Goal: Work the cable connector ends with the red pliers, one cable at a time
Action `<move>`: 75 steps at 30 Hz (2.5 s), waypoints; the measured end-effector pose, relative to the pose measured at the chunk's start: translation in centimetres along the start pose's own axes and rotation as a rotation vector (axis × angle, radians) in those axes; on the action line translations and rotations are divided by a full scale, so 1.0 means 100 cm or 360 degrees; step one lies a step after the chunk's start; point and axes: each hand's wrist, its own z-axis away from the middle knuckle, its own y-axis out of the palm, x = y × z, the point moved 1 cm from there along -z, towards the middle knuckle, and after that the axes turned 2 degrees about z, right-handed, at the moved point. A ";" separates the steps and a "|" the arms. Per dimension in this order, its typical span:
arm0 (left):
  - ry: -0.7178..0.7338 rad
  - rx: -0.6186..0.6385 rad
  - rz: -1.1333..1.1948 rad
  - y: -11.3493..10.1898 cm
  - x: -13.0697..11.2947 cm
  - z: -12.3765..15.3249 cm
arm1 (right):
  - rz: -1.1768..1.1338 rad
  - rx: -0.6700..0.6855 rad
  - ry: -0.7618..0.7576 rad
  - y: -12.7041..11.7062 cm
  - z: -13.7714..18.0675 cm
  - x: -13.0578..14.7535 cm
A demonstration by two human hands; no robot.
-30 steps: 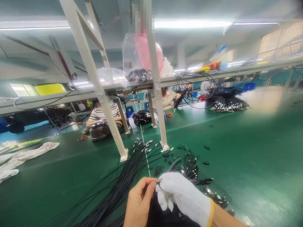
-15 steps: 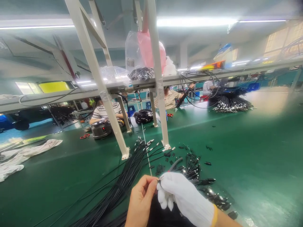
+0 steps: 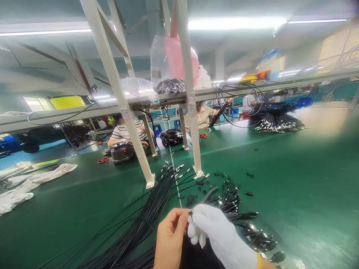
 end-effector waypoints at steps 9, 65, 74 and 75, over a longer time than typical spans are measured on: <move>0.0973 -0.0228 -0.1090 -0.002 0.006 0.008 | 0.0030 -0.0073 -0.0021 -0.005 -0.003 -0.008; 0.1241 -0.0173 -0.1674 -0.004 0.014 0.010 | 0.1291 -0.0079 0.0318 -0.016 -0.003 0.005; 0.1178 -0.0109 -0.1634 -0.001 0.012 0.010 | 0.1323 -0.0028 0.0332 -0.019 -0.004 0.007; 0.1179 -0.0117 -0.1624 -0.001 0.014 0.010 | 0.1306 -0.0025 0.0335 -0.019 -0.004 0.007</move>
